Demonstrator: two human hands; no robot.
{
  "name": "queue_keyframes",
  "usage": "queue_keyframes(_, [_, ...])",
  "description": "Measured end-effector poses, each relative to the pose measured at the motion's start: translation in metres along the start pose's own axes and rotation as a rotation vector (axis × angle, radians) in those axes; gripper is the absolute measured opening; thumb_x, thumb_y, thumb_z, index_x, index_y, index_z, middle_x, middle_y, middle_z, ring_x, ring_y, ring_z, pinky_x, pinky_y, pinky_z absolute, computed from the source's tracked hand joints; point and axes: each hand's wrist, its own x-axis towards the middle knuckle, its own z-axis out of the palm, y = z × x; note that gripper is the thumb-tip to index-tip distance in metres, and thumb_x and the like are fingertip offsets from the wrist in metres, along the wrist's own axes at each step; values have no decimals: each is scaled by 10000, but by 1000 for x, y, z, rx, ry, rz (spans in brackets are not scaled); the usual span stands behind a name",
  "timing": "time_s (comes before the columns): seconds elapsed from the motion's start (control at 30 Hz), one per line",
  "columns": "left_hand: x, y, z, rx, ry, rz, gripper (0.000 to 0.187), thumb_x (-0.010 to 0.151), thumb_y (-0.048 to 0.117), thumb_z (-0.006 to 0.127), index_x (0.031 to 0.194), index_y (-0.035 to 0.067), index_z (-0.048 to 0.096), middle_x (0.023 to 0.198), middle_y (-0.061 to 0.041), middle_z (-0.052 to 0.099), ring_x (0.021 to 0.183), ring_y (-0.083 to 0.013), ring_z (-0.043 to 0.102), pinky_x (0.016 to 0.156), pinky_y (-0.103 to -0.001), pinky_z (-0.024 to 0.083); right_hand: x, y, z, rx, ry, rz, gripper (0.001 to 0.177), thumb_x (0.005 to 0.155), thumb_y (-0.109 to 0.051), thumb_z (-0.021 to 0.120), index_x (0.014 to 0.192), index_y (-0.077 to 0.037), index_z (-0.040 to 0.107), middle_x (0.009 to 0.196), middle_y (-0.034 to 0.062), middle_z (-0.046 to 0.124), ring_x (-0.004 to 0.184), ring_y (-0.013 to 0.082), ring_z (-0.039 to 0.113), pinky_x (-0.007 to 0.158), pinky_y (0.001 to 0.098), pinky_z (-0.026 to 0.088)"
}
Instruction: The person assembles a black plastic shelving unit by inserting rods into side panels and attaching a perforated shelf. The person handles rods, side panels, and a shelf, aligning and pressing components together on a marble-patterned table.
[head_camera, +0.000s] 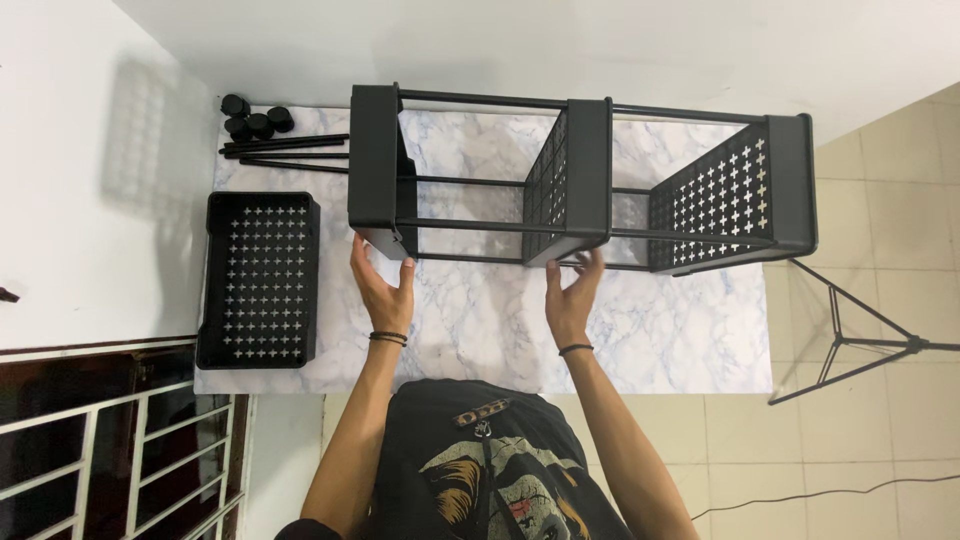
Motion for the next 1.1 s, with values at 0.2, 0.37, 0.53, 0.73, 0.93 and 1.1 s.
queue_keyframes(0.2, [24,36,-27,240,64,316,921,969,411,755,1632,69,215,1646,-296,210,1555,-478,276,1263,-581,351,14,-44,-27,-333,229,-447,865,915,-236,854,1538,-106,268,1583,209,264,1506,416,294,1261,600,273])
queue_keyframes(0.37, [56,50,-41,260,56,533,909,979,405,797,1647,159,232,1653,-301,110,1578,-503,183,1269,-605,391,51,-74,-49,-594,152,-579,884,839,-471,922,1536,-212,444,1580,204,292,1475,438,279,1248,664,119])
queue_keyframes(0.53, [66,54,-47,273,-67,481,790,900,309,862,1544,143,436,1627,-284,221,1521,-463,333,1207,-542,452,67,-94,-52,-702,-5,-550,803,741,-494,941,1439,-253,624,1539,95,485,1341,287,485,1252,639,59])
queue_keyframes(0.73, [70,61,-36,160,-93,420,640,957,222,808,1482,48,486,1601,-265,320,1445,-429,495,1090,-431,524,74,-102,-45,-637,34,-604,672,739,-378,919,1346,-214,682,1410,75,561,1163,279,539,1166,570,220])
queue_keyframes(0.93, [71,79,-37,155,-49,430,598,929,186,798,1436,37,518,1554,-253,384,1408,-425,519,1103,-449,549,76,-112,-34,-552,64,-600,514,751,-175,862,1250,-194,741,1274,44,598,1105,249,544,1056,462,352])
queue_keyframes(1.1, [72,91,-38,169,-27,424,598,905,178,804,1428,56,542,1548,-241,407,1394,-416,537,1075,-435,549,83,-124,-39,-507,55,-605,490,752,-165,860,1228,-154,746,1244,52,607,1098,247,555,1024,453,357])
